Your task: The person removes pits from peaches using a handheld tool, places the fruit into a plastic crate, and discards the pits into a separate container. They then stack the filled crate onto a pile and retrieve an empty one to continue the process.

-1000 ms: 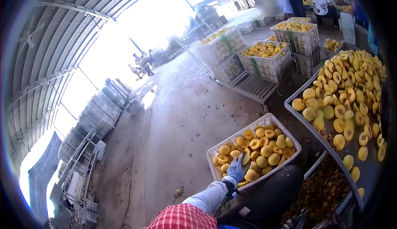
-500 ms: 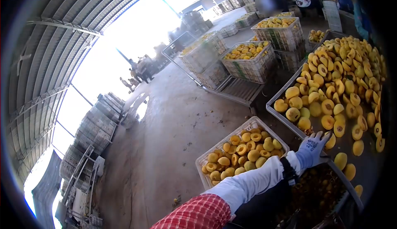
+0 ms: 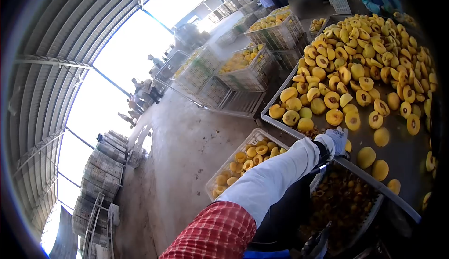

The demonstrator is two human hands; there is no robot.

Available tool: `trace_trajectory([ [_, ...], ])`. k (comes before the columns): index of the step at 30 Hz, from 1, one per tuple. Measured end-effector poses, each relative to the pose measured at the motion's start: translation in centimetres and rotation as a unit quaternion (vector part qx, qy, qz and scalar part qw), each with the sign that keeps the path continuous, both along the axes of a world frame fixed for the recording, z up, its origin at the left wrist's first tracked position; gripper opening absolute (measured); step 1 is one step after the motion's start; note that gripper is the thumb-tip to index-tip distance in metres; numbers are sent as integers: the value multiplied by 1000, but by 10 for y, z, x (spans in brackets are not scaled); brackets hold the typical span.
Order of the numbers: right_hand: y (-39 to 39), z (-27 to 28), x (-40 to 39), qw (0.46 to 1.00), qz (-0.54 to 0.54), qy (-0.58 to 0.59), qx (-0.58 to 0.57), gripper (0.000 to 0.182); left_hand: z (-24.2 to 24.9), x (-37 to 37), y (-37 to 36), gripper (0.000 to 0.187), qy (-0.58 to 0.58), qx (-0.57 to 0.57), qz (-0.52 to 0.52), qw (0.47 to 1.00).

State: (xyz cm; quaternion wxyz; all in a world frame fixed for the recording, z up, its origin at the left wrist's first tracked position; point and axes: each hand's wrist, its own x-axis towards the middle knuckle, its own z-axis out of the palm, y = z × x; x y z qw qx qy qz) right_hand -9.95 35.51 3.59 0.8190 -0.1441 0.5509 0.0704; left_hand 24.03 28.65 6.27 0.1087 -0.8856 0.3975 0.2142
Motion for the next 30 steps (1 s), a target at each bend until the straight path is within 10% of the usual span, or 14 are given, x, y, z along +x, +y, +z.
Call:
trace_trajectory([
  [4, -2, -42, -13, 998, 4, -56, -4, 28, 16, -6, -3, 86, 21, -12, -7, 1000],
  [7, -1, -40, -16, 988, -3, -142, -52, 40, 35, -29, 18, 79, 13, -222, 55, 973],
  [9, -9, -15, -8, 988, -56, -128, -63, 44, 45, -56, 44, 58, 106, -432, 64, 893],
  [10, -13, -9, -9, 976, -50, -188, -93, 44, 16, -61, 56, 48, 311, -603, 41, 733],
  [12, -18, 9, -15, 951, -73, -284, -99, 34, 37, -123, 88, 42, 582, -583, 202, 531],
  [14, -13, -26, -23, 903, -19, -349, -252, 32, 28, -161, 119, 53, 665, -527, 248, 467],
  [16, -4, -20, -17, 830, 58, -338, -440, 33, 26, -189, 133, 61, 630, -499, 264, 533],
  [18, -3, -3, -10, 666, 122, -279, -681, 30, 15, -206, 140, 63, 653, -524, 301, 457],
  [19, -13, 26, -6, 834, 176, -255, -457, 26, 16, -213, 141, 61, 642, -536, 304, 456],
  [23, 2, 21, -17, 646, 154, -232, -711, 22, 6, -234, 150, 53, 551, -575, 314, 516],
  [30, -8, 41, -22, 732, 238, -216, -600, 22, 12, -242, 156, 49, 453, -602, 217, 620],
])
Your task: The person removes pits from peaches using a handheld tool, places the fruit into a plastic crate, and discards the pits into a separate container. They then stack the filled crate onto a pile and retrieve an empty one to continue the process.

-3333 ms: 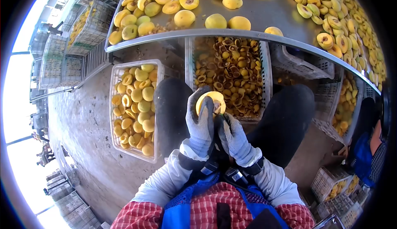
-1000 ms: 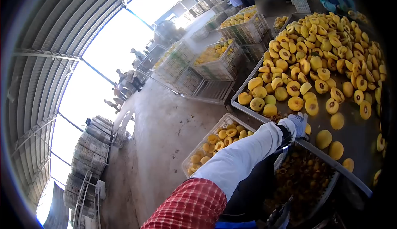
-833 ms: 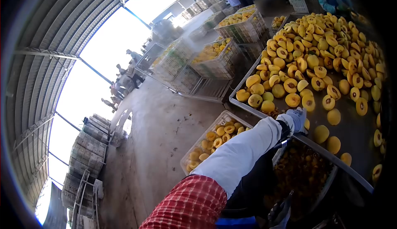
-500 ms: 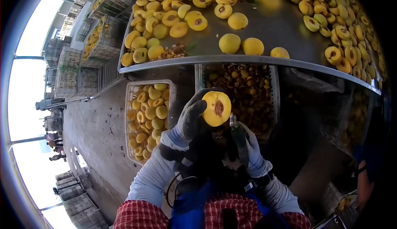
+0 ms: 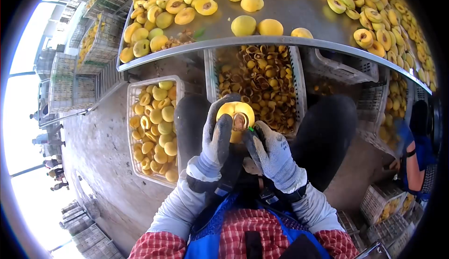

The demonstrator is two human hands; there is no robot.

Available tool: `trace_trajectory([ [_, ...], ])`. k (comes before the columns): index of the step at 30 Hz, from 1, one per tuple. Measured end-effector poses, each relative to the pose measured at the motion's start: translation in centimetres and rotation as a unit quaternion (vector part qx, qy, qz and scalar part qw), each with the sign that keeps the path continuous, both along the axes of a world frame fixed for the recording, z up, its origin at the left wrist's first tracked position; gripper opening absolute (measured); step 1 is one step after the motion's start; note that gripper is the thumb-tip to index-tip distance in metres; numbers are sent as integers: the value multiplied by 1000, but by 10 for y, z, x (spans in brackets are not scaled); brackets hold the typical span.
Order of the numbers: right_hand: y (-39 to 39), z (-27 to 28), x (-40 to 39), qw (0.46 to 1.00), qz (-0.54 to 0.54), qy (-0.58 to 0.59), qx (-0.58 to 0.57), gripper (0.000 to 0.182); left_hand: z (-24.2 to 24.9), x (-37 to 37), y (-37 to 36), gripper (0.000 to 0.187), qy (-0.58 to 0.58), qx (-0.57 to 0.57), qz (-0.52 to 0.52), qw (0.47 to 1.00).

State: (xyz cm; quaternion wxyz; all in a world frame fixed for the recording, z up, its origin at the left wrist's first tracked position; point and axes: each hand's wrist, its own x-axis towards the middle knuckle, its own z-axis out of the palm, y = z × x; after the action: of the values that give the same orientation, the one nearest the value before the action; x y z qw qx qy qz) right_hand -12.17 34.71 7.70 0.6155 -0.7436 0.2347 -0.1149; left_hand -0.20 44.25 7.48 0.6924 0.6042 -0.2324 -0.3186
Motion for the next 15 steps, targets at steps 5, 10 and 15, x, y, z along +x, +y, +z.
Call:
trace_trajectory([
  [5, -4, -9, -6, 994, 5, -67, -84, 25, 1, -5, -1, 46, -65, 12, -10, 998],
  [10, -5, -4, -15, 997, -3, -75, -2, 29, -7, -3, 0, 44, -68, 20, -51, 996],
  [15, -12, -11, -30, 985, 105, 28, 137, 32, -3, 12, -2, 41, 64, 57, -201, 976],
])
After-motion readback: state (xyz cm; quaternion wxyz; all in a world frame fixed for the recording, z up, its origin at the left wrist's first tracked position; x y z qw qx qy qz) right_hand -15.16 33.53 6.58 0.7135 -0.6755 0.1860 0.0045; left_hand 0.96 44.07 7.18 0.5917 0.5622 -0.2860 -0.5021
